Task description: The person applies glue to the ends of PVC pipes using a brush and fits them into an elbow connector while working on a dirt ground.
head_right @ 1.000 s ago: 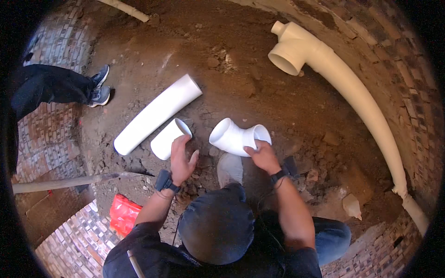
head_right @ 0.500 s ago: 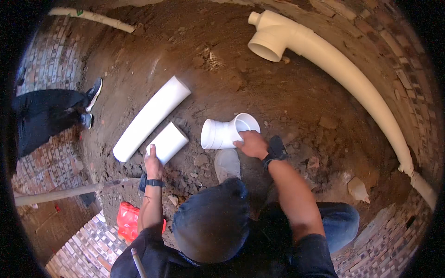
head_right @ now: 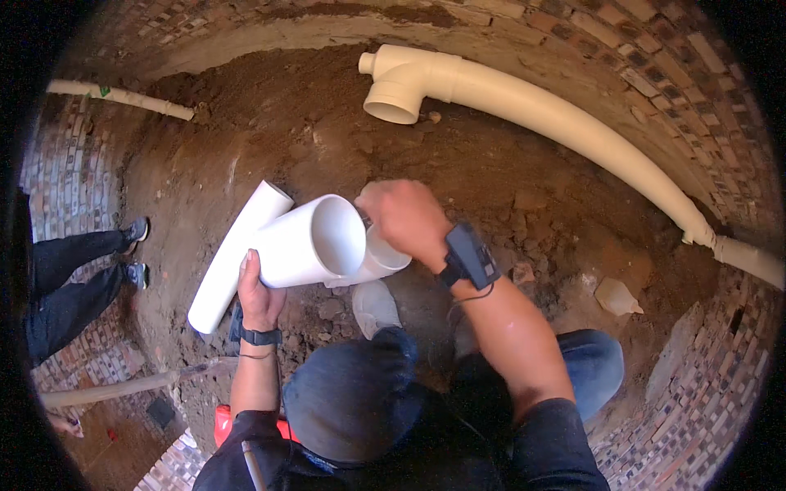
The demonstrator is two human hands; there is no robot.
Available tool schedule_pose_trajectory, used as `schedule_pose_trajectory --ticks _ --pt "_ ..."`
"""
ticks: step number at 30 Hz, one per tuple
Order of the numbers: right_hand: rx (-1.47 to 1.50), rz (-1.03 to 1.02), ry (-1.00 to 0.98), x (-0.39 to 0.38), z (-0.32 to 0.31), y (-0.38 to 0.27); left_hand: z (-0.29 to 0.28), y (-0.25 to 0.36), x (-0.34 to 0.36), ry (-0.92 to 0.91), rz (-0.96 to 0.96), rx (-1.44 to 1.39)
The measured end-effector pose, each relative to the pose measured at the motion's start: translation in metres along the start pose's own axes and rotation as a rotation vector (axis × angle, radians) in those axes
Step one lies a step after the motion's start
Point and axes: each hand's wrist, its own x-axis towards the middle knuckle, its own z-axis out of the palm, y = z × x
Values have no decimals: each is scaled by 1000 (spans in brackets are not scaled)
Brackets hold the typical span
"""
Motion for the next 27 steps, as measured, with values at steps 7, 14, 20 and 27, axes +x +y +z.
schedule_pose_trajectory --ticks 7,14,20,27 --pt "20 277 268 -11 -26 20 12 -7 16 -25 -18 -63" --pt "0 475 265 3 -21 27 42 21 41 -60 140 170" --pt "-369 564 -491 -55 31 37 11 39 40 153 417 1097" --pt "102 586 -475 -90 154 19 -34 28 17 305 429 1503"
